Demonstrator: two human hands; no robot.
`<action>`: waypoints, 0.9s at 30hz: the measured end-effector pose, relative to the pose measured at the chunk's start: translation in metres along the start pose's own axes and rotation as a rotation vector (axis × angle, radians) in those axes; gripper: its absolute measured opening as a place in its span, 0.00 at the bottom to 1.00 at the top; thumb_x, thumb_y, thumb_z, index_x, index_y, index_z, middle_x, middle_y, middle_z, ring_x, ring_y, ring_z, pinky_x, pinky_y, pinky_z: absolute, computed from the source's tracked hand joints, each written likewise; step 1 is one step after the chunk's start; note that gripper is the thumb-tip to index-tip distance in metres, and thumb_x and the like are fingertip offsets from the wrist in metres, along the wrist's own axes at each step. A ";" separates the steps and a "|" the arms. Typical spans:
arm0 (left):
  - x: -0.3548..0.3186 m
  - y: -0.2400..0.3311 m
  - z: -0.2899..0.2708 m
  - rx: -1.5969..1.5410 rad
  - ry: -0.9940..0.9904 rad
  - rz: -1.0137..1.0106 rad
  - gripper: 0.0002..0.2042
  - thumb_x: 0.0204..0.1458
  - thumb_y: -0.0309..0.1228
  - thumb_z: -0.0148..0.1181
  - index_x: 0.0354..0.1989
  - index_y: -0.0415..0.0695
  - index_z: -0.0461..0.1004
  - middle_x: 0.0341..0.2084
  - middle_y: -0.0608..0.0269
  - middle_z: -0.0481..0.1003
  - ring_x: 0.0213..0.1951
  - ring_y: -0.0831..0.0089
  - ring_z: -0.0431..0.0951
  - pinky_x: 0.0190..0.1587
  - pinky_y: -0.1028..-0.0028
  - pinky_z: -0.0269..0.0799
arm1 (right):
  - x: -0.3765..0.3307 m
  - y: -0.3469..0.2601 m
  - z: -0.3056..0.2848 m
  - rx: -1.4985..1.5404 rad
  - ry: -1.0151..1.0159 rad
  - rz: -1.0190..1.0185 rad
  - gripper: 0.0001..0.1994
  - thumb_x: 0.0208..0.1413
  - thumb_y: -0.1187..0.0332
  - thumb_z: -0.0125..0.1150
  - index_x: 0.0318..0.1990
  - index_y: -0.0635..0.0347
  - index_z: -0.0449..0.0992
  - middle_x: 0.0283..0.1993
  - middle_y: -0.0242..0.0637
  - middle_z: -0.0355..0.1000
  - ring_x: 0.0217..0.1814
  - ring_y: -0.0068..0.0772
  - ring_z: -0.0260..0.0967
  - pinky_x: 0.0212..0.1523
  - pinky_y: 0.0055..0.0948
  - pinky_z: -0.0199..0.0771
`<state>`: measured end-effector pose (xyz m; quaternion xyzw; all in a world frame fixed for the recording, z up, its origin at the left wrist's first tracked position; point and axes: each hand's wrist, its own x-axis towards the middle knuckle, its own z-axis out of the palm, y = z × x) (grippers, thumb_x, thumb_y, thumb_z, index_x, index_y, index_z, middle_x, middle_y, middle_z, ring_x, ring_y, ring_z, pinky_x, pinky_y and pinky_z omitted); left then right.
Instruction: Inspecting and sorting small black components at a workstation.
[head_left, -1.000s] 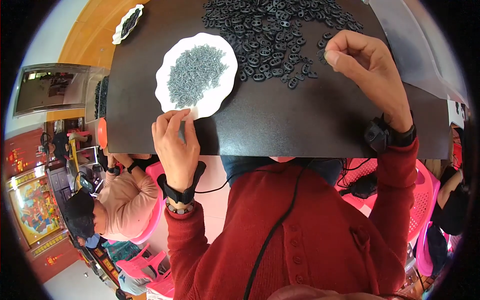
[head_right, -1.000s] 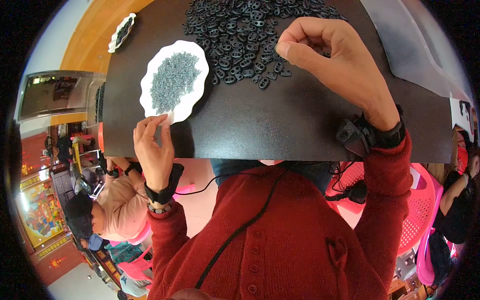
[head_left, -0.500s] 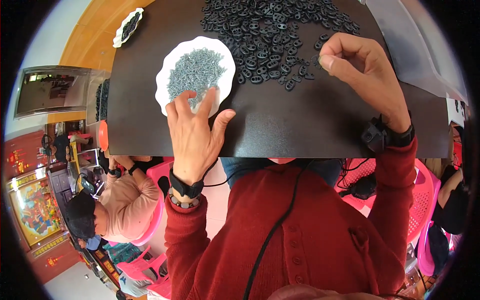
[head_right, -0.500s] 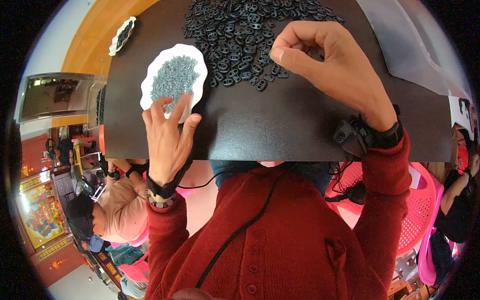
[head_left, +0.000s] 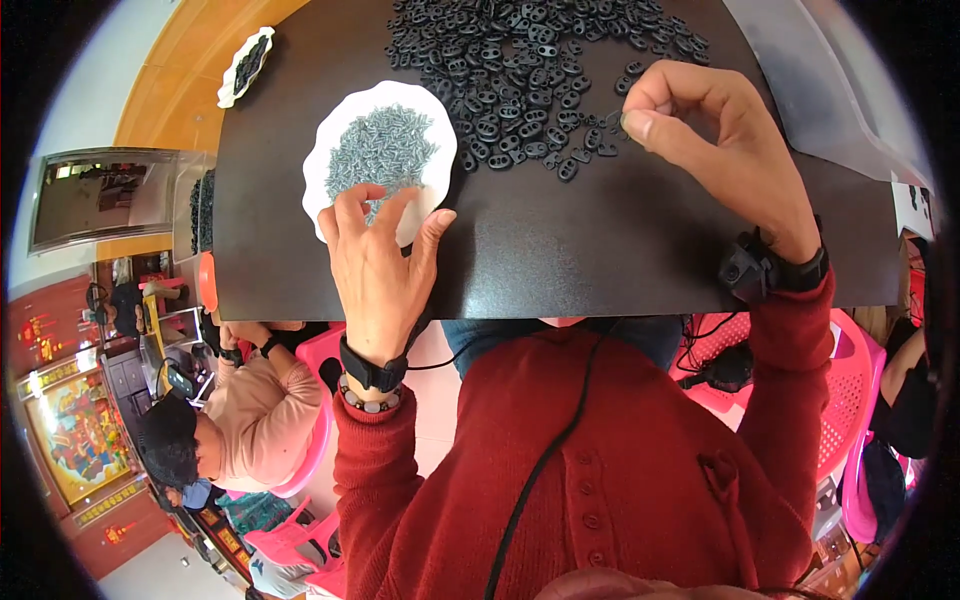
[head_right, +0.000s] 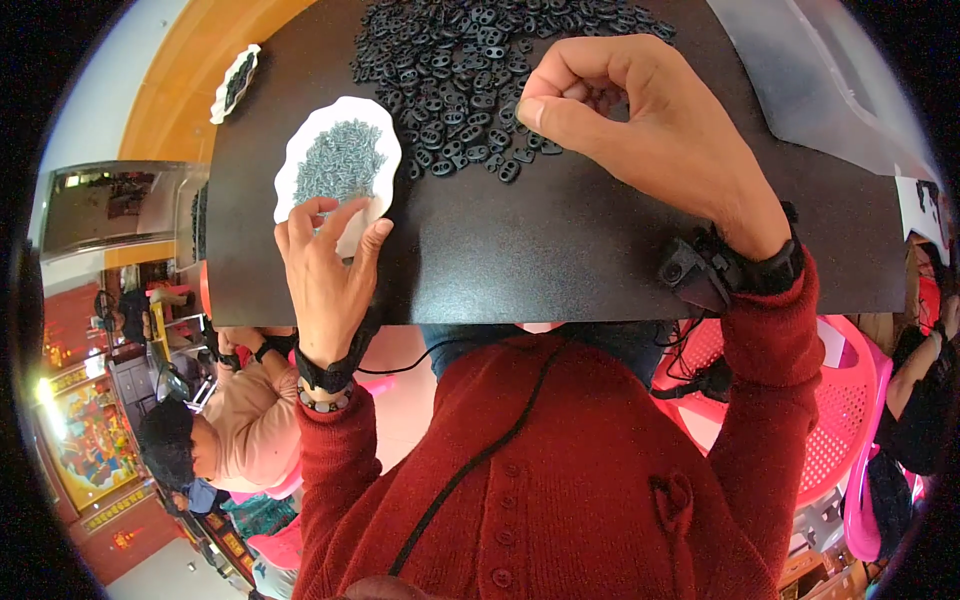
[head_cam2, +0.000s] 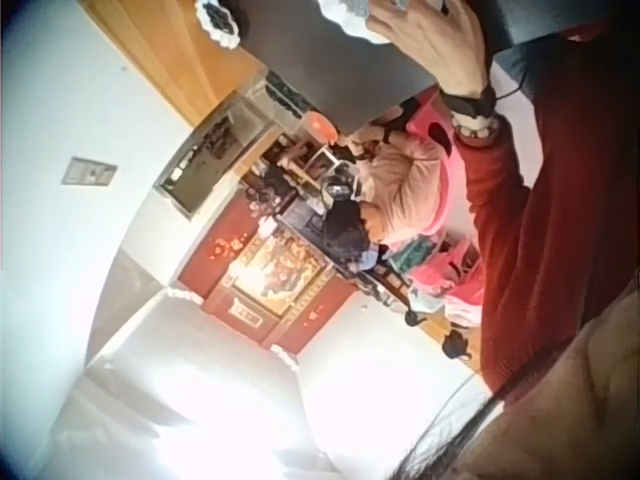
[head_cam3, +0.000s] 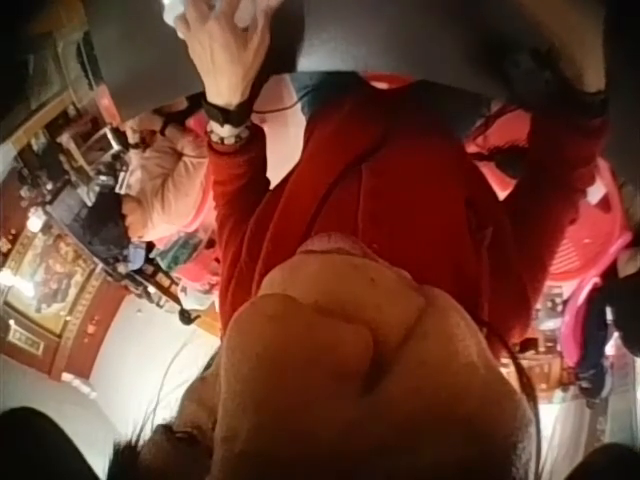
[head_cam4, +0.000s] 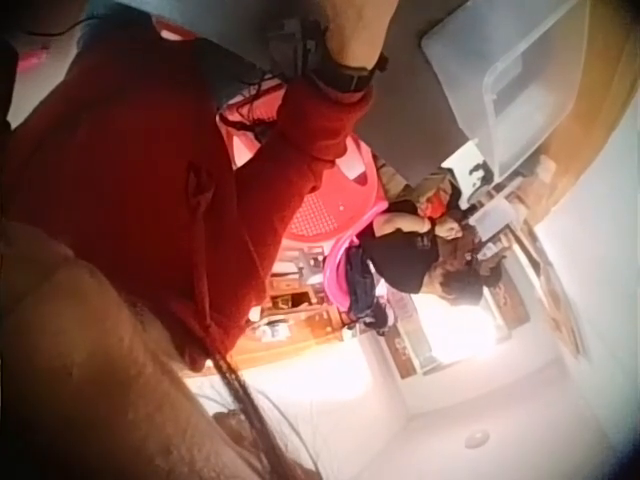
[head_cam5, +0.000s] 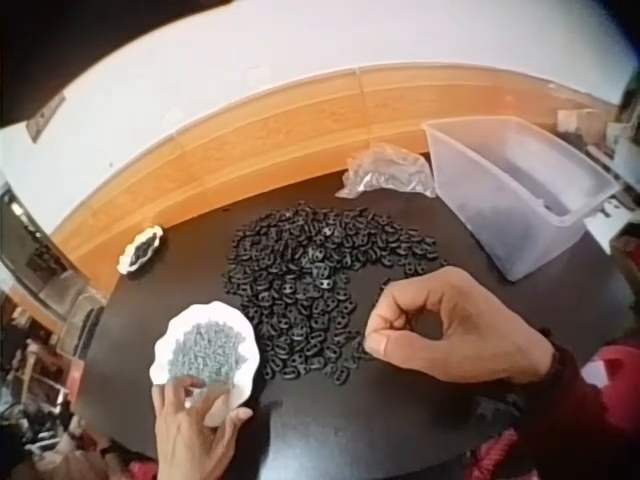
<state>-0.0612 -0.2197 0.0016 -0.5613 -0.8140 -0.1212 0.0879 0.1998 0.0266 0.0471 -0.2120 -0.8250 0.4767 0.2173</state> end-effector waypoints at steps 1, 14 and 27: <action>0.000 0.000 0.001 -0.004 0.010 -0.020 0.23 0.60 0.50 0.74 0.54 0.45 0.87 0.52 0.49 0.74 0.52 0.48 0.70 0.55 0.54 0.70 | 0.000 0.000 -0.001 -0.001 0.001 0.001 0.09 0.65 0.66 0.66 0.36 0.62 0.78 0.33 0.22 0.71 0.41 0.15 0.67 0.48 0.25 0.67; 0.006 0.005 0.004 -0.118 0.086 -0.021 0.12 0.53 0.33 0.79 0.44 0.44 0.90 0.44 0.57 0.80 0.47 0.53 0.74 0.49 0.58 0.73 | 0.000 0.001 -0.002 0.000 -0.015 0.007 0.09 0.66 0.66 0.66 0.36 0.62 0.78 0.33 0.22 0.72 0.41 0.16 0.67 0.50 0.26 0.67; 0.003 0.003 0.012 -0.319 0.140 -0.138 0.04 0.58 0.27 0.74 0.39 0.42 0.89 0.34 0.61 0.86 0.35 0.62 0.81 0.41 0.65 0.74 | 0.004 0.011 -0.001 0.038 0.025 0.031 0.08 0.68 0.67 0.65 0.38 0.61 0.78 0.35 0.22 0.72 0.41 0.15 0.69 0.49 0.23 0.69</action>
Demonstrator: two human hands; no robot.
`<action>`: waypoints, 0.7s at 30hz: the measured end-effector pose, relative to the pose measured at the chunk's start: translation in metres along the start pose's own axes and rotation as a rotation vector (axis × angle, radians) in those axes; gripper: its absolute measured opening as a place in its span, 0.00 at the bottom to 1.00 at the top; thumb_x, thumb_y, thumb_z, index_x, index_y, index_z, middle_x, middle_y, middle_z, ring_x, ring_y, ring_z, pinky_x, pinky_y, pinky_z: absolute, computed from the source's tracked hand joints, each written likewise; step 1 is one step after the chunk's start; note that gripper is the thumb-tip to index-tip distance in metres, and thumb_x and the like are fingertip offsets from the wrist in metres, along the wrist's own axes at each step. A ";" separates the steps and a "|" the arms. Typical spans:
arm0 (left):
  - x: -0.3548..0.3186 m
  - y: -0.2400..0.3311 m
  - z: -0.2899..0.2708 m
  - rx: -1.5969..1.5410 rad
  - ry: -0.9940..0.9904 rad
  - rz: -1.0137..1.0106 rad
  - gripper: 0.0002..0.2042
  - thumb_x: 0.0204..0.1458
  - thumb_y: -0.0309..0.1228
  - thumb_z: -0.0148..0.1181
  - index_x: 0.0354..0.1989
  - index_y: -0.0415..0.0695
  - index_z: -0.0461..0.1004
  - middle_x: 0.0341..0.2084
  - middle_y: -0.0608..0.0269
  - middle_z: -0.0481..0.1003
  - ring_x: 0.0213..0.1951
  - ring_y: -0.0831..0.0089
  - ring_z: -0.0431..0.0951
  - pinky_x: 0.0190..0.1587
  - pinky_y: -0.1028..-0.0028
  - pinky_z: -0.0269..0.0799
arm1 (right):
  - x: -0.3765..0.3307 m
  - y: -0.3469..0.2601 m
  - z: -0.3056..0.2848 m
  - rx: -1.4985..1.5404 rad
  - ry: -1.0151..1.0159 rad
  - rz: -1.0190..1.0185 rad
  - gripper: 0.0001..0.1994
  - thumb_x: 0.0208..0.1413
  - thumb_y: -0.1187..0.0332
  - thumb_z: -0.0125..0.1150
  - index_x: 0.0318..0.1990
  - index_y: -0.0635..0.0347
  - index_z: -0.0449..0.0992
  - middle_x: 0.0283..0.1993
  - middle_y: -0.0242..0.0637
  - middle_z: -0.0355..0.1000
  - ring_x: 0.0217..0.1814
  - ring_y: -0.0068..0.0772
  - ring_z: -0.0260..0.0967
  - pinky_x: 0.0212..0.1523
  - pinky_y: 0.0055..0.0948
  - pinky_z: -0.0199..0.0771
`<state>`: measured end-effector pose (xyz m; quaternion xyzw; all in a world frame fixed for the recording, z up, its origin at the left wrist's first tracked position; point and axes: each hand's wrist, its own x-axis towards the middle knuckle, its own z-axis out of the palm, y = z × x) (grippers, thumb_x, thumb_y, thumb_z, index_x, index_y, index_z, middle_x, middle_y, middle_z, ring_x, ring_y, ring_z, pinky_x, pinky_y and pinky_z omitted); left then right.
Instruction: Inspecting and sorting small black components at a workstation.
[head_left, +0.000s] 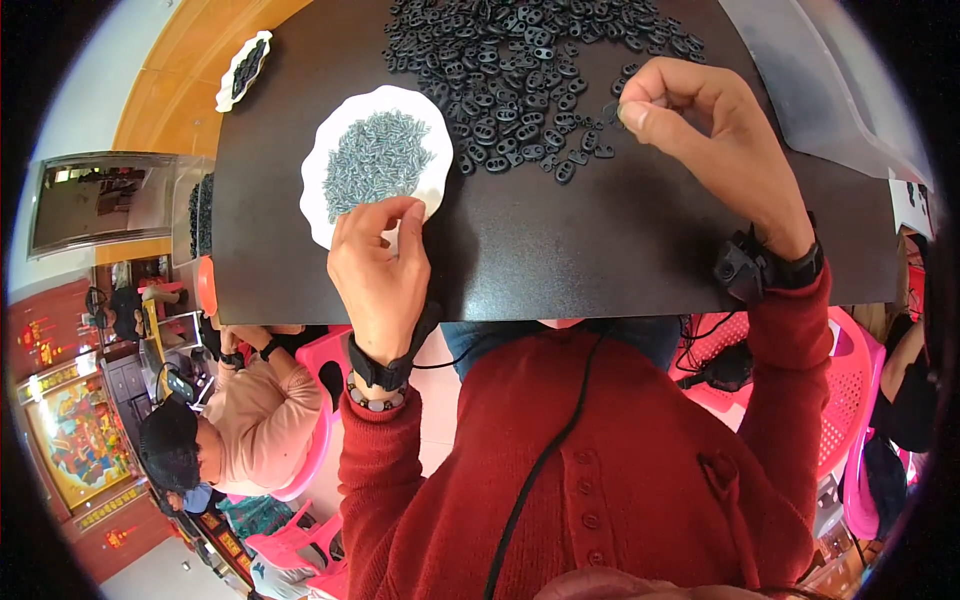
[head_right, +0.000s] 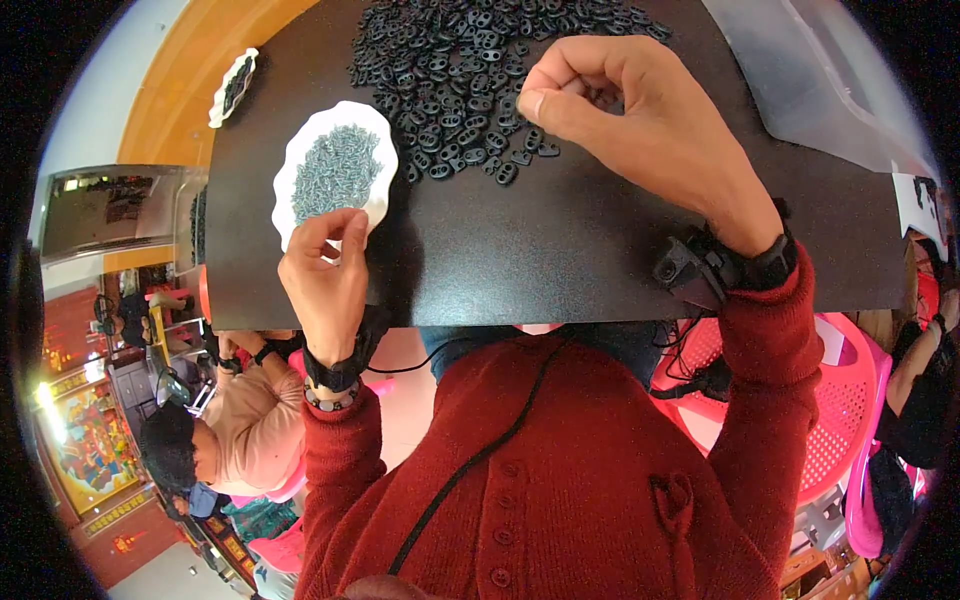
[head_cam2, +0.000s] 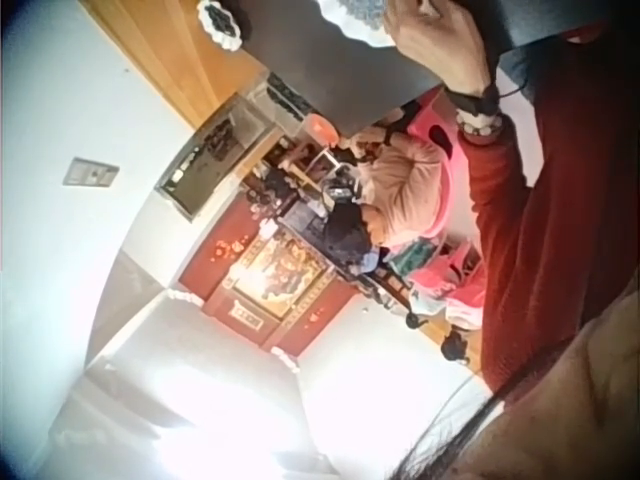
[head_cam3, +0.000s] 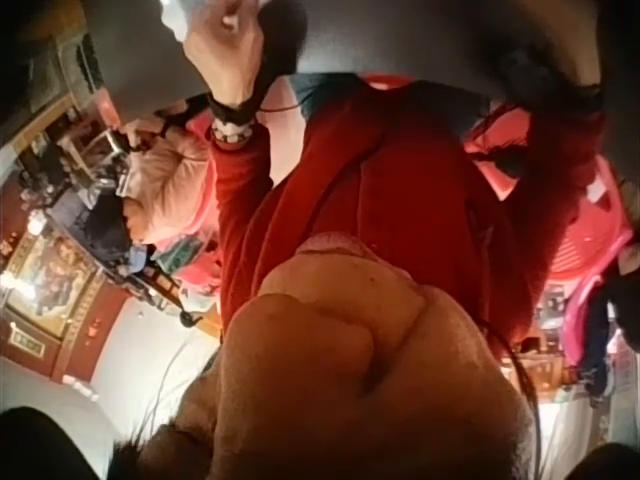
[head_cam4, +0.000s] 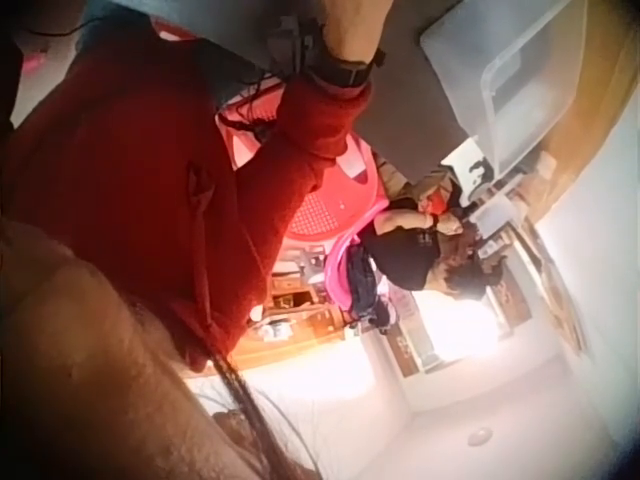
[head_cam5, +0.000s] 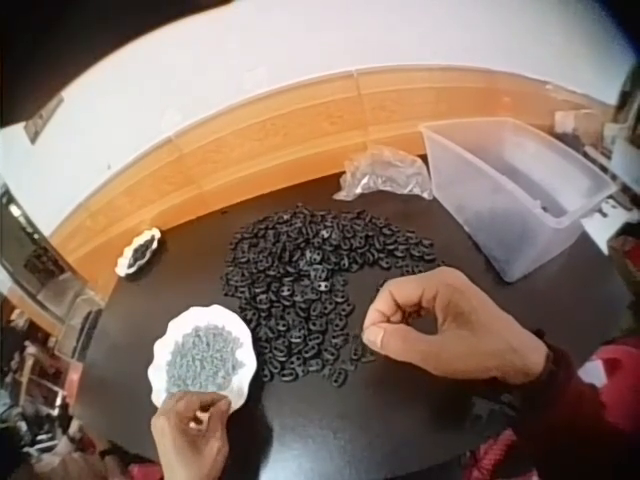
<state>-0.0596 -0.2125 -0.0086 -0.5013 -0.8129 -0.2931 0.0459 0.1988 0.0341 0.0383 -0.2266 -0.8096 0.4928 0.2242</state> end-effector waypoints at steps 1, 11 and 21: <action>-0.001 0.003 0.000 -0.187 -0.016 -0.182 0.05 0.60 0.28 0.73 0.41 0.40 0.88 0.34 0.61 0.87 0.35 0.68 0.81 0.40 0.69 0.75 | -0.001 0.001 0.000 -0.004 0.005 0.002 0.08 0.68 0.67 0.65 0.38 0.61 0.78 0.35 0.22 0.72 0.41 0.15 0.69 0.49 0.23 0.69; 0.039 0.083 0.024 -1.504 -0.346 -0.629 0.13 0.69 0.28 0.68 0.56 0.34 0.83 0.43 0.57 0.87 0.38 0.78 0.83 0.44 0.78 0.81 | -0.004 0.001 -0.012 0.274 0.059 0.036 0.05 0.68 0.71 0.66 0.42 0.65 0.80 0.36 0.33 0.83 0.42 0.19 0.82 0.43 0.22 0.77; 0.068 0.151 0.062 -1.365 -0.348 -0.424 0.13 0.68 0.25 0.69 0.56 0.33 0.84 0.41 0.57 0.88 0.38 0.78 0.84 0.45 0.76 0.83 | -0.003 0.015 -0.032 0.173 0.068 -0.097 0.07 0.66 0.75 0.65 0.47 0.66 0.86 0.37 0.31 0.84 0.38 0.19 0.80 0.43 0.23 0.78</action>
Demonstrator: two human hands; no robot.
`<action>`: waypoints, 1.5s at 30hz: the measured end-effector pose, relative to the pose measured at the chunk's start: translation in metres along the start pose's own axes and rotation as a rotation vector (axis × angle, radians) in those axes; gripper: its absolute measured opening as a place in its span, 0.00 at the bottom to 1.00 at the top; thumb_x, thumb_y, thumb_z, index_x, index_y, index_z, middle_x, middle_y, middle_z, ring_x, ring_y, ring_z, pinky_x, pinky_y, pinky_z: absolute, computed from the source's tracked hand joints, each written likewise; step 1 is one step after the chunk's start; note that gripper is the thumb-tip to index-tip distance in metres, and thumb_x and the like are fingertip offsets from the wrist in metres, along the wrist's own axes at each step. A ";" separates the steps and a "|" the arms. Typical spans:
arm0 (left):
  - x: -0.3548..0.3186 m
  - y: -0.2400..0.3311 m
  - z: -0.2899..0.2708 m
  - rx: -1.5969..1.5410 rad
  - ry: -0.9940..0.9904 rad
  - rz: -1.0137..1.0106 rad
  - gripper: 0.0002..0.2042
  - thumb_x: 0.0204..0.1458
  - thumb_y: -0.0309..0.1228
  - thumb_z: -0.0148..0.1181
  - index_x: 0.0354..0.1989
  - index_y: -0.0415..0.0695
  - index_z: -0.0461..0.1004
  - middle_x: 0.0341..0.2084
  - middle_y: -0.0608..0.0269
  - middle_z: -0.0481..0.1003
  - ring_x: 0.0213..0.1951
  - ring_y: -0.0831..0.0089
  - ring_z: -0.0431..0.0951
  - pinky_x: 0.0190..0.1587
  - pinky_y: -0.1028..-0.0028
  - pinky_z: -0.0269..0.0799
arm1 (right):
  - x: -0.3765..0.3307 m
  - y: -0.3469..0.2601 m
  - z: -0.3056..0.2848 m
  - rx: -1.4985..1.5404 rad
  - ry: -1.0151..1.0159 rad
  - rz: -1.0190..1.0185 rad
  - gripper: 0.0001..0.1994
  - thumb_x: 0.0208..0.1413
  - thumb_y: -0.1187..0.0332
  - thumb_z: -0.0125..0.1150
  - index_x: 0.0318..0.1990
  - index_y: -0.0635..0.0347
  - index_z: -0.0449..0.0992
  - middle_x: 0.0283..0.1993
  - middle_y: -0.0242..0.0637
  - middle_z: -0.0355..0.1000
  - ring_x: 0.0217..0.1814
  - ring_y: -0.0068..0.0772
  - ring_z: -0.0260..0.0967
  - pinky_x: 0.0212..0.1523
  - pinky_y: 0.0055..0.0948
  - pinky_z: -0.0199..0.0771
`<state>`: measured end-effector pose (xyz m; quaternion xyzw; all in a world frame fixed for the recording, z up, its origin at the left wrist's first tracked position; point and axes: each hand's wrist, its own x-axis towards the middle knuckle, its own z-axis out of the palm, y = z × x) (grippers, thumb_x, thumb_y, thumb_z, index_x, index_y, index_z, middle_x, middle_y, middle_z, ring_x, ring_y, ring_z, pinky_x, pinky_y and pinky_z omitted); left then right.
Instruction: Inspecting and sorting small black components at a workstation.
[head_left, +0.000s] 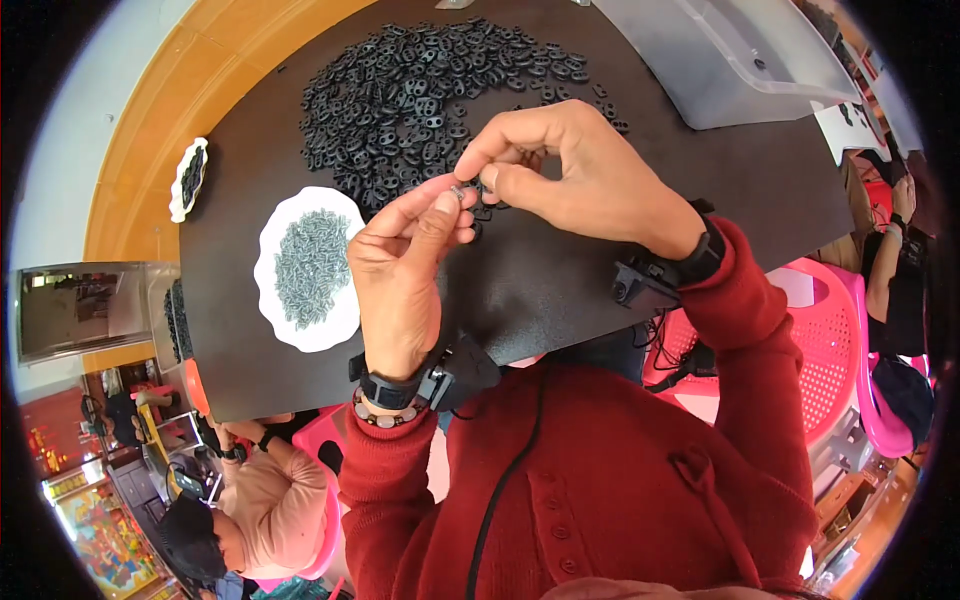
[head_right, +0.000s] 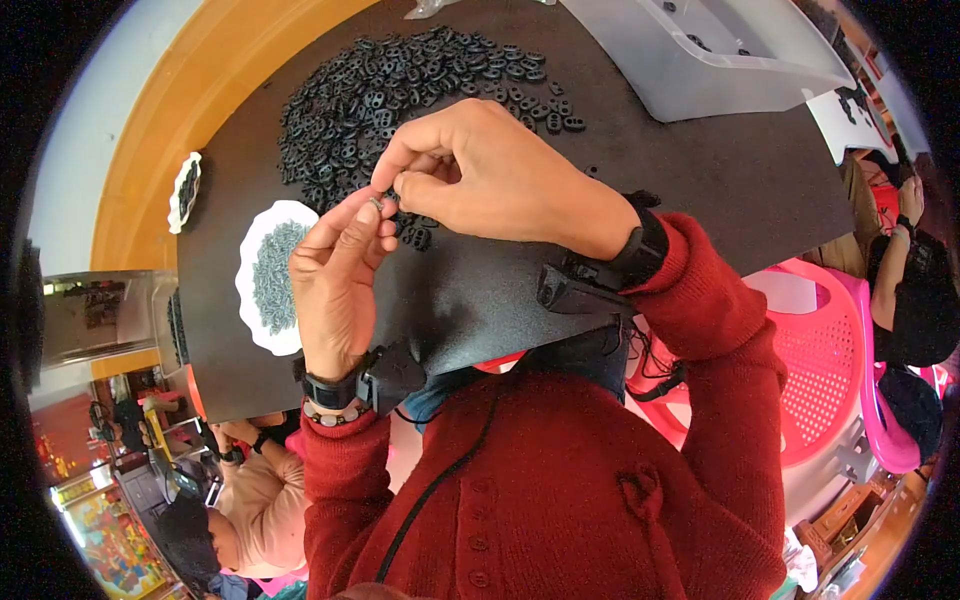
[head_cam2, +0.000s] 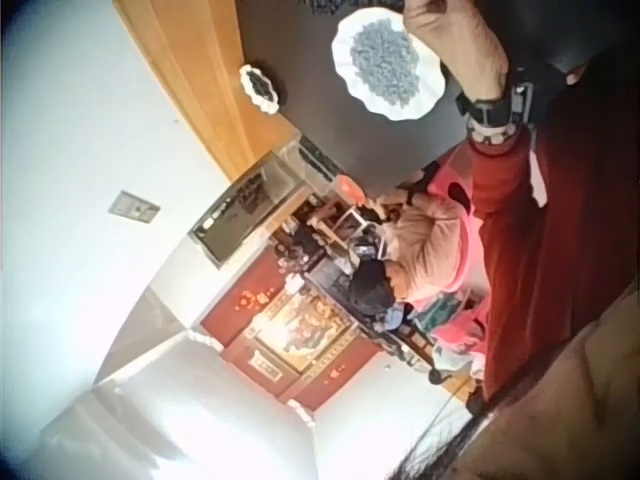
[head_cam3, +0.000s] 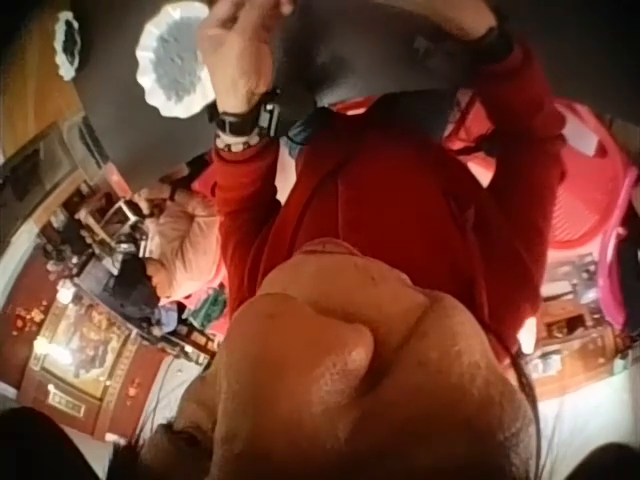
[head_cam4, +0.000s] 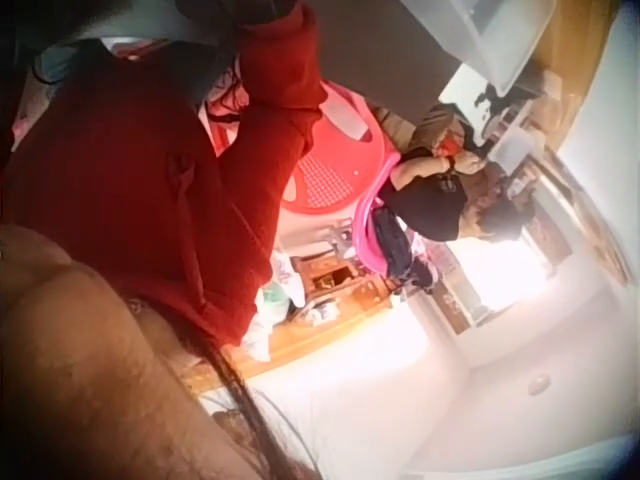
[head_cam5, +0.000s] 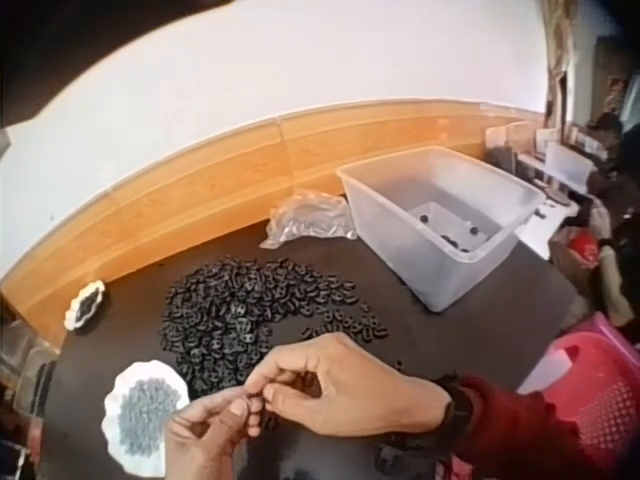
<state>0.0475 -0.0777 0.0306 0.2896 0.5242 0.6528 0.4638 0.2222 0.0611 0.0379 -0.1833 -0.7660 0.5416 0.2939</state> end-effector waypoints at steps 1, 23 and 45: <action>0.001 -0.002 0.003 -0.001 -0.001 -0.002 0.13 0.68 0.25 0.69 0.56 0.33 0.84 0.41 0.57 0.88 0.38 0.78 0.84 0.45 0.76 0.83 | 0.000 -0.001 -0.002 0.000 0.001 0.002 0.07 0.66 0.75 0.65 0.47 0.66 0.86 0.37 0.31 0.84 0.38 0.19 0.80 0.43 0.23 0.78; -0.019 -0.025 -0.027 0.330 0.173 0.135 0.10 0.67 0.24 0.67 0.52 0.33 0.86 0.38 0.59 0.87 0.35 0.80 0.82 0.41 0.78 0.78 | -0.008 0.040 -0.010 -0.202 0.055 -0.041 0.10 0.65 0.70 0.69 0.49 0.67 0.84 0.33 0.27 0.80 0.35 0.14 0.73 0.40 0.22 0.73; -0.068 -0.121 0.092 -0.114 -0.479 -0.747 0.26 0.67 0.22 0.59 0.72 0.26 0.68 0.39 0.61 0.83 0.34 0.79 0.80 0.41 0.79 0.79 | 0.008 0.041 -0.060 -0.031 0.169 -0.159 0.11 0.62 0.71 0.66 0.42 0.73 0.86 0.31 0.45 0.84 0.34 0.29 0.82 0.37 0.32 0.81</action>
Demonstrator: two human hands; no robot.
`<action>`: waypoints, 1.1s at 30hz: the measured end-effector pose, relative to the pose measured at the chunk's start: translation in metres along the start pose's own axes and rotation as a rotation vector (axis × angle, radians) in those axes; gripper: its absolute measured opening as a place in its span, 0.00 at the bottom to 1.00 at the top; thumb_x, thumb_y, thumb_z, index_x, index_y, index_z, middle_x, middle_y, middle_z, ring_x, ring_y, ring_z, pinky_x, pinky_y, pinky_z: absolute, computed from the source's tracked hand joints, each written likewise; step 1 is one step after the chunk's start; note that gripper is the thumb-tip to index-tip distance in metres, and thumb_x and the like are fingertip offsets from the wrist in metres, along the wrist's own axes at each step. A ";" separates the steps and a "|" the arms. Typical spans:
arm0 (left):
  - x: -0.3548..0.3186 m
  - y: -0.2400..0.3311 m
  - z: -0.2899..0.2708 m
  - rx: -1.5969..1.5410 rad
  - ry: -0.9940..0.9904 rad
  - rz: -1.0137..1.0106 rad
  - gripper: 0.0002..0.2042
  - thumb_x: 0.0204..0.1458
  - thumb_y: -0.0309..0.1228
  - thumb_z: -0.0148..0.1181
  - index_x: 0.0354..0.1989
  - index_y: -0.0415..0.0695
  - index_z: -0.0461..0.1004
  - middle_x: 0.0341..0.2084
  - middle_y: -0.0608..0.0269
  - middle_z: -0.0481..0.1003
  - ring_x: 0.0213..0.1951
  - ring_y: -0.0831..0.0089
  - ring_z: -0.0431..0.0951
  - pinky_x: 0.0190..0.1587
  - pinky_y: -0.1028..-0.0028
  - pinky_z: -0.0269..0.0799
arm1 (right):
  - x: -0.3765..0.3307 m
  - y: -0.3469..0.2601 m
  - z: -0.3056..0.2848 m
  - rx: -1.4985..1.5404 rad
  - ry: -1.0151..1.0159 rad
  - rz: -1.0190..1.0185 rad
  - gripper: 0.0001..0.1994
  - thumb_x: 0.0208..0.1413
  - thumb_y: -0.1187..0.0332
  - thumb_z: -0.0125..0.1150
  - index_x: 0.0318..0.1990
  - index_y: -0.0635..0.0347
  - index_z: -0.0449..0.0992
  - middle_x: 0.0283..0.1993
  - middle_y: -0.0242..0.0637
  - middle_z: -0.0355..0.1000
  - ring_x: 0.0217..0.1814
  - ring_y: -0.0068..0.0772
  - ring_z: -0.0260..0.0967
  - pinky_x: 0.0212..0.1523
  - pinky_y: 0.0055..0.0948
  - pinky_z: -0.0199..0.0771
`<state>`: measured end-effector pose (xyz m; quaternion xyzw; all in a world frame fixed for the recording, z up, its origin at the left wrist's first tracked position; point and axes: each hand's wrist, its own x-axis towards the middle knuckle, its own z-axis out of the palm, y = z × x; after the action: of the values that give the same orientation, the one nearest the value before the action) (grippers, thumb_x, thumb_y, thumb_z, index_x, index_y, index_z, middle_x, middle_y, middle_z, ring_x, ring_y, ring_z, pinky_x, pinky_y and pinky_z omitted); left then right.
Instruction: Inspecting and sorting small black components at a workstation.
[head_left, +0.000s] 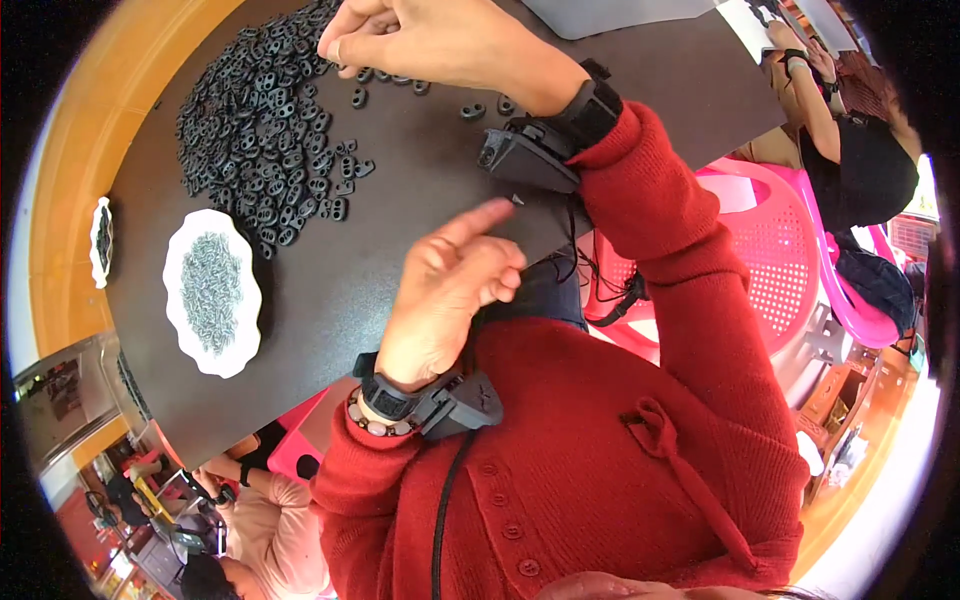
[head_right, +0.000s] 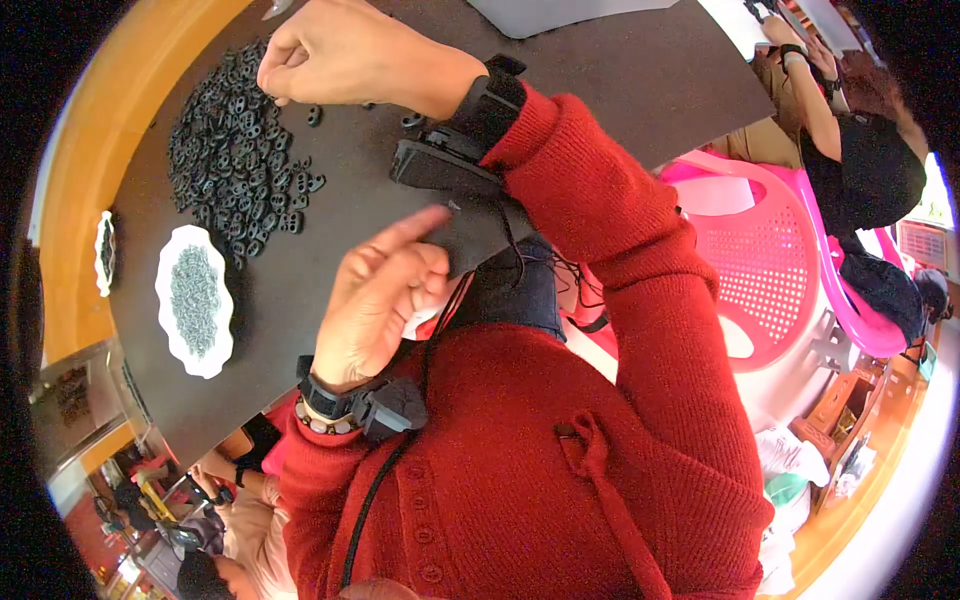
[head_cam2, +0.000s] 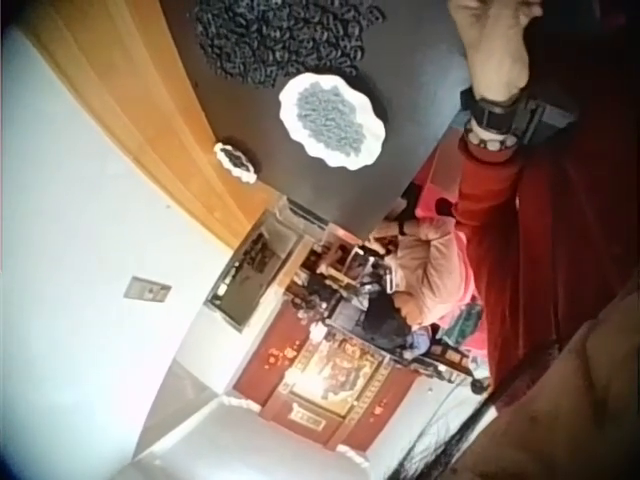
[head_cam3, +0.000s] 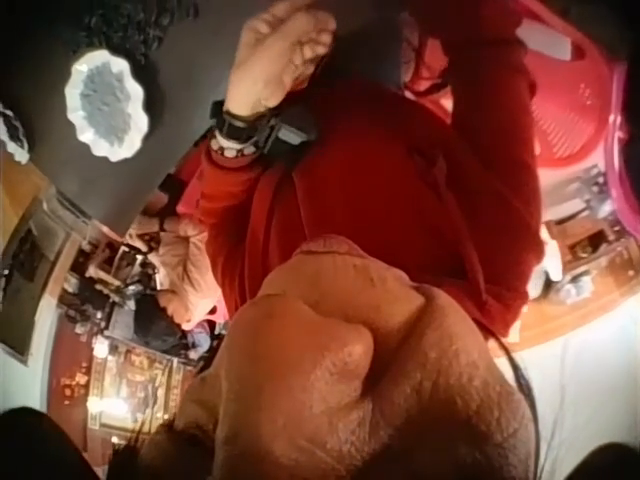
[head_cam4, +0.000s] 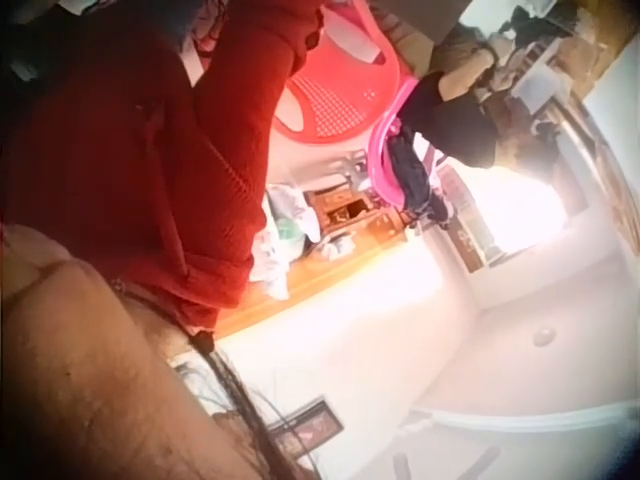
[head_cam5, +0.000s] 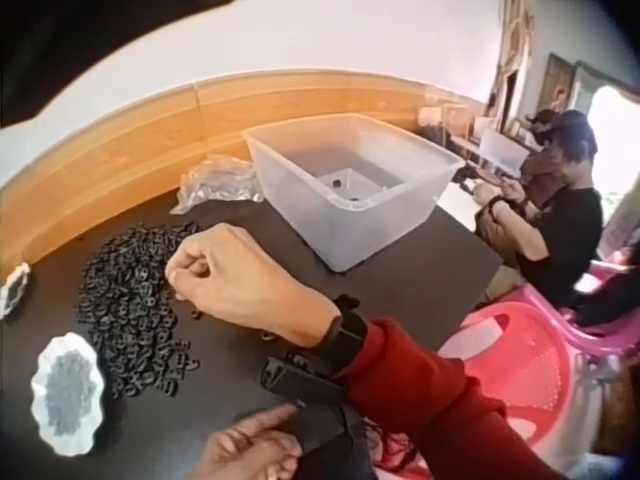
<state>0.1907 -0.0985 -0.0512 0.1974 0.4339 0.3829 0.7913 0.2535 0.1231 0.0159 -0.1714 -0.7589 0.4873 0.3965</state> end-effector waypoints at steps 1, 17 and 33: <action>-0.001 0.002 -0.001 0.002 0.069 0.102 0.26 0.68 0.22 0.58 0.73 0.27 0.67 0.40 0.60 0.83 0.35 0.79 0.79 0.42 0.79 0.79 | 0.000 -0.001 -0.001 0.006 -0.004 0.004 0.10 0.62 0.72 0.65 0.42 0.73 0.86 0.31 0.45 0.84 0.34 0.28 0.82 0.37 0.31 0.81; -0.039 0.128 -0.047 0.003 0.343 0.716 0.13 0.67 0.26 0.69 0.57 0.36 0.82 0.46 0.55 0.86 0.42 0.75 0.84 0.47 0.76 0.81 | -0.013 -0.024 -0.016 0.101 0.006 0.147 0.13 0.67 0.66 0.71 0.53 0.66 0.86 0.42 0.34 0.87 0.47 0.20 0.83 0.49 0.21 0.78; 0.004 0.183 -0.104 -0.123 0.199 0.708 0.12 0.68 0.28 0.69 0.56 0.38 0.83 0.43 0.60 0.87 0.40 0.77 0.84 0.48 0.76 0.81 | 0.033 -0.017 0.012 0.199 -0.024 0.368 0.12 0.67 0.67 0.74 0.49 0.67 0.84 0.45 0.38 0.86 0.48 0.22 0.83 0.54 0.24 0.81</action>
<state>0.0255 0.0174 0.0076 0.2493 0.3895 0.6757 0.5741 0.2259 0.1294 0.0426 -0.2612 -0.6677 0.6261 0.3067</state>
